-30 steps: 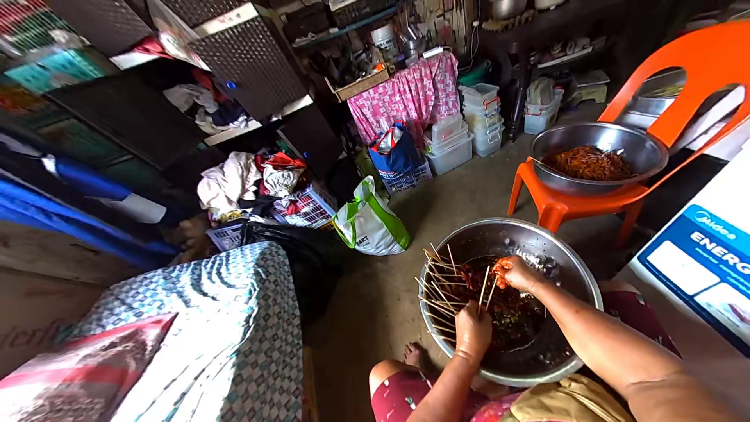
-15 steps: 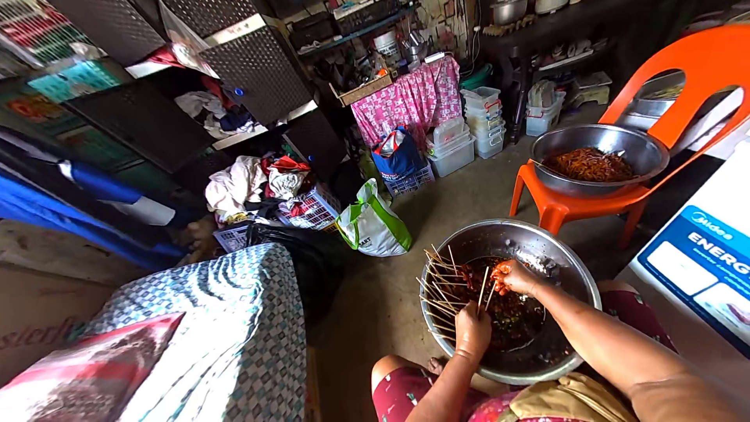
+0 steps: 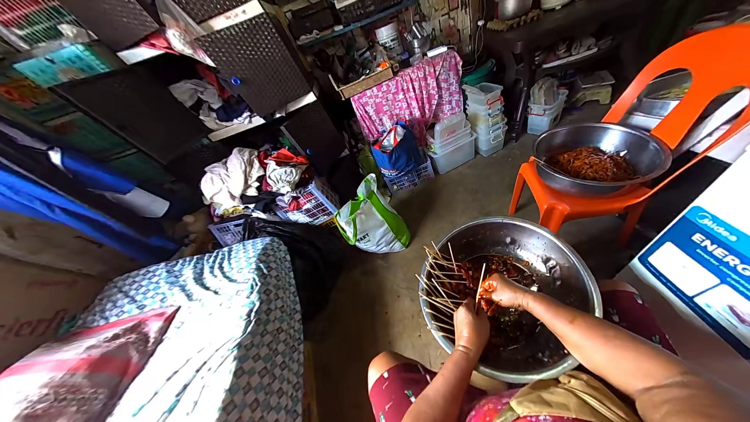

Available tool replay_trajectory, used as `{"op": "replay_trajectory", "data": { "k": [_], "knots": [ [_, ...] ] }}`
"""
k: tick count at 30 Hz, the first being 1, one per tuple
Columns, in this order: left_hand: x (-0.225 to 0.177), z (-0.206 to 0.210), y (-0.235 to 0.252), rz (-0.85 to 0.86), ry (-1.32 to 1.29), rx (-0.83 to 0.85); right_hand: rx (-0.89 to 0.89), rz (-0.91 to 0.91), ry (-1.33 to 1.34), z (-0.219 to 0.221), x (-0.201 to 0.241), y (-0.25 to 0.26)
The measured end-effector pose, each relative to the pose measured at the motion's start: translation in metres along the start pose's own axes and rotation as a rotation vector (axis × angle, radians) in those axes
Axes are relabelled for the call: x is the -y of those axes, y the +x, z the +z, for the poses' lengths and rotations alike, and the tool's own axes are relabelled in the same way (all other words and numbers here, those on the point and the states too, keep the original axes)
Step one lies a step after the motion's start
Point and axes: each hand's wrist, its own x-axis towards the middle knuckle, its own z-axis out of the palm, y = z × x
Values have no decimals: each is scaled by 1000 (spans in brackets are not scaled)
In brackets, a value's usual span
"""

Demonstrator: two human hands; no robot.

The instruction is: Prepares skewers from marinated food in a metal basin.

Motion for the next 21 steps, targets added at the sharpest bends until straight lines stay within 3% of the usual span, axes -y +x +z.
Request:
{"op": "replay_trajectory", "data": {
  "k": [4,6,9,12,15,21],
  "knots": [
    [0,0,1,-6,-3,-14,9,22,105,-7,3,1],
    [1,-1,1,-7,-26,-42,-80,67,86,-22,11,3],
    [1,-2,1,0,-52,-71,-257,233,-276,-49,20,11],
    [0,-2,0,35,-27,-72,-242,403,-660,-55,6,20],
    [1,-5,2,56,-16,-78,-193,428,-754,-45,-15,24],
    [3,-9,4,50,-7,-87,-195,434,-720,-39,-15,27]
  ]
}}
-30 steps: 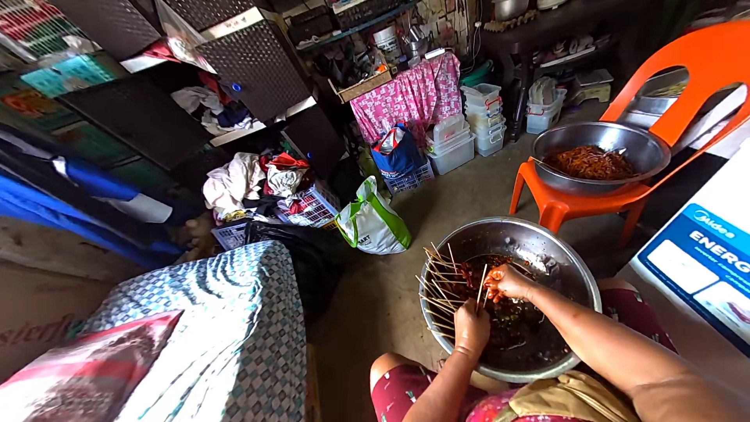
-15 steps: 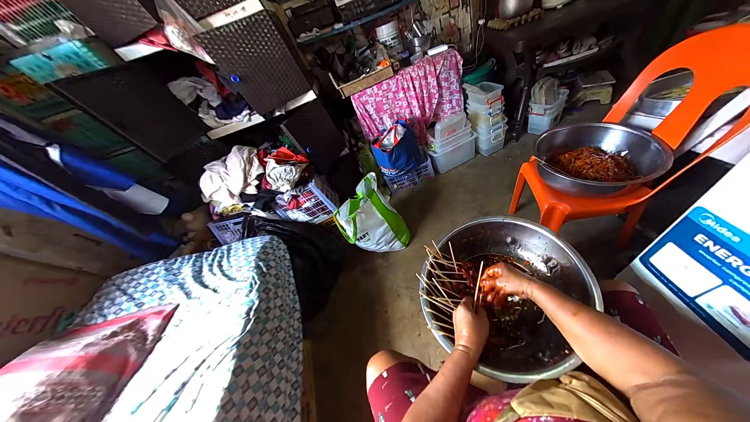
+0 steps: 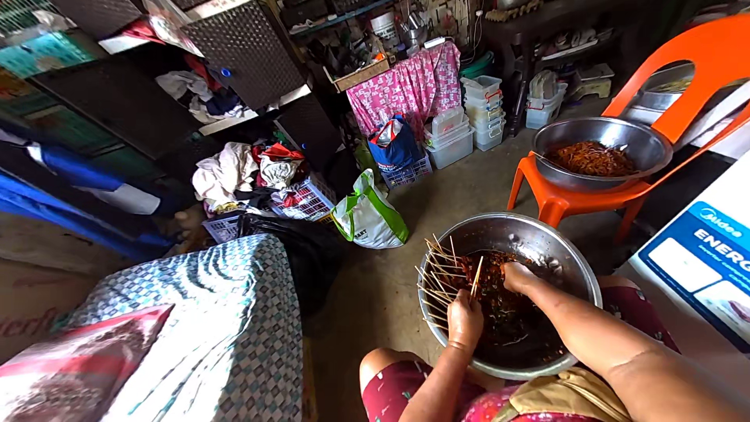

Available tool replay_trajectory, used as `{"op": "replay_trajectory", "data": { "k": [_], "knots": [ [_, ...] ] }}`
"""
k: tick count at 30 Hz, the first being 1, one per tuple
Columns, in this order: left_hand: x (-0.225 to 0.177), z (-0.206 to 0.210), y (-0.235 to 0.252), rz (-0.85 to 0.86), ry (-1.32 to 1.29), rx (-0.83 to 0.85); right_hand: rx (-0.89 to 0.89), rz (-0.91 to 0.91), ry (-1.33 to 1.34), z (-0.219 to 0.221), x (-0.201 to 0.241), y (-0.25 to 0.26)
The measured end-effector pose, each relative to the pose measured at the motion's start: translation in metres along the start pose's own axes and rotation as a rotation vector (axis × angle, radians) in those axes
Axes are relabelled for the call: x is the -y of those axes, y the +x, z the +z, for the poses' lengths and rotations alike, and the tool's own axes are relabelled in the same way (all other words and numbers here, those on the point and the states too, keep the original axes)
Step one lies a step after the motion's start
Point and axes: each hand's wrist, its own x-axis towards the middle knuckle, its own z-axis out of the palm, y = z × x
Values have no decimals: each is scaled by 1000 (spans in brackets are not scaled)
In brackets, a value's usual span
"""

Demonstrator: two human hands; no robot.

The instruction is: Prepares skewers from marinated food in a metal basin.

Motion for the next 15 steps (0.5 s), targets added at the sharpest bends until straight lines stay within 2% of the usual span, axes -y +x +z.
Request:
{"op": "replay_trajectory", "data": {
  "k": [7,11,15],
  "knots": [
    [1,3,1,26,-42,-19,-84,66,291,-19,-4,-11],
    [-8,6,-1,53,-145,-40,-147,25,697,-12,-9,3],
    [-14,12,-4,117,-230,-62,-102,-6,1181,-14,-4,-4]
  ]
}}
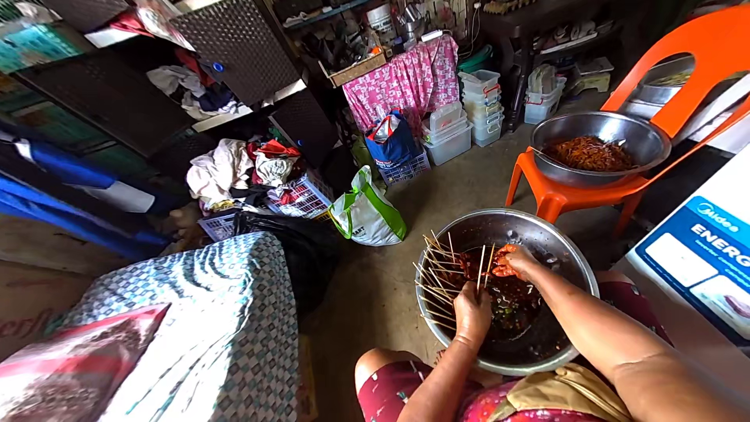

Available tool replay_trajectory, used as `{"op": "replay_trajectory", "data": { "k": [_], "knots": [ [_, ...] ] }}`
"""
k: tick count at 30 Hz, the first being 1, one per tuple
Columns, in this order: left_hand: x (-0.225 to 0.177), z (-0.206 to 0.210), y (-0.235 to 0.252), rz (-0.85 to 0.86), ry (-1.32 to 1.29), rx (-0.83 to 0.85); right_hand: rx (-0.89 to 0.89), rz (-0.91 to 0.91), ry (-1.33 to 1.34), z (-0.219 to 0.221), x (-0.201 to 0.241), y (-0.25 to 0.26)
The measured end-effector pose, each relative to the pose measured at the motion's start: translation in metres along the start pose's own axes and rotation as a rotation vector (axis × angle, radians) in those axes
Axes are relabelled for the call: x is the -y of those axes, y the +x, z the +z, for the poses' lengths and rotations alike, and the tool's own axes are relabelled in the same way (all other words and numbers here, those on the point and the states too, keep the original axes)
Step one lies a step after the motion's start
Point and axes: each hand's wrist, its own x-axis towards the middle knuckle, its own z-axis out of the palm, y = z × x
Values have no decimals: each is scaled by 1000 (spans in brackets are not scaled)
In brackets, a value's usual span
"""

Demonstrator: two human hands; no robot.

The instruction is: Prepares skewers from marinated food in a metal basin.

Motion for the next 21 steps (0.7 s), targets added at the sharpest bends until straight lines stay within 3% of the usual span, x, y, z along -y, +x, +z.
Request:
{"op": "replay_trajectory", "data": {
  "k": [9,21],
  "knots": [
    [19,-2,6,-30,34,10,5,37,475,-4,4,2],
    [17,-3,7,-42,69,138,5,-9,645,-4,1,7]
  ]
}}
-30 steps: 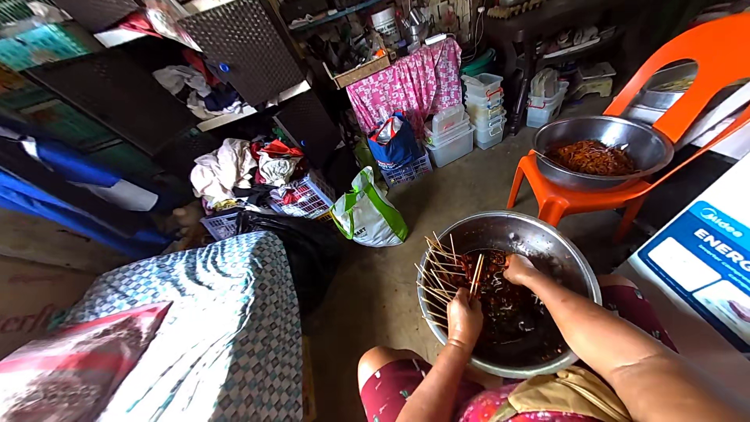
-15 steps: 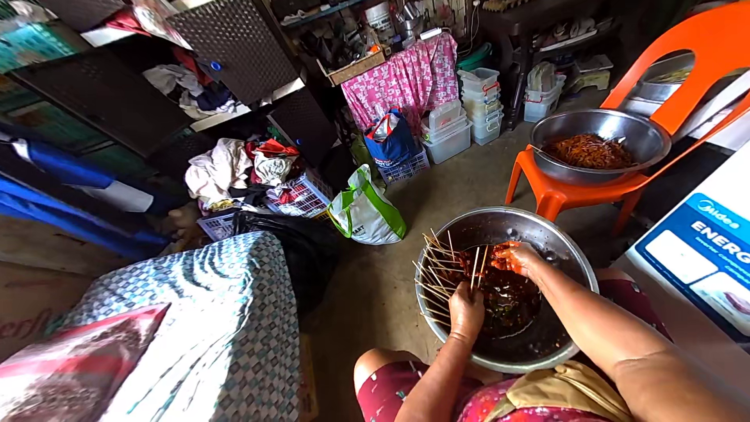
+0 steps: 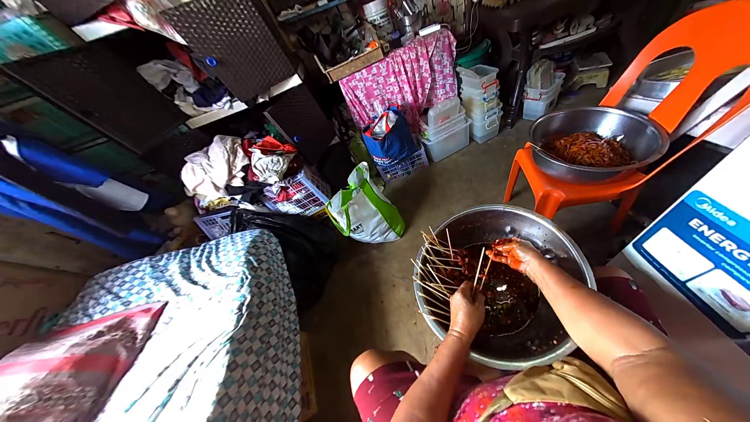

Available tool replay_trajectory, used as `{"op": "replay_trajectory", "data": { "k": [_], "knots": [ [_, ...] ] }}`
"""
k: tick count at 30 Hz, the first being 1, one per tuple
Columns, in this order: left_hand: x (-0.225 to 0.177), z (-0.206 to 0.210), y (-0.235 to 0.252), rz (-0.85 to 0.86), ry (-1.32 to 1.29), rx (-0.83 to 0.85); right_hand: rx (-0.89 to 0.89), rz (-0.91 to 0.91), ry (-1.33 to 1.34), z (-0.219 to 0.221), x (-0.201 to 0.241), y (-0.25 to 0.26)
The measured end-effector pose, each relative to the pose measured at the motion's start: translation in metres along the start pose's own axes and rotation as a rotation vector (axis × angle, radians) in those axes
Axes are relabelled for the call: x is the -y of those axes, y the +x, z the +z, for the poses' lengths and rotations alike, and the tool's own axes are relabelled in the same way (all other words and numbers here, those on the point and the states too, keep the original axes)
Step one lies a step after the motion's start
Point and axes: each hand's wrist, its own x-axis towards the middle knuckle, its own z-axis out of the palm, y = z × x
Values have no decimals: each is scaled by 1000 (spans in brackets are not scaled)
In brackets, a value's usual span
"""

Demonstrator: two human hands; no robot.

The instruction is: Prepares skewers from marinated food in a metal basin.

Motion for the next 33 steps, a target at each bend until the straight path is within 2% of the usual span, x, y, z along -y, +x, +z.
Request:
{"op": "replay_trajectory", "data": {
  "k": [14,25,33],
  "knots": [
    [2,1,0,43,-19,-97,35,-23,108,-1,7,-8],
    [6,3,1,46,-38,-82,36,-35,15,-2,6,-4],
    [1,3,-2,41,17,-109,49,47,41,6,1,-13]
  ]
}}
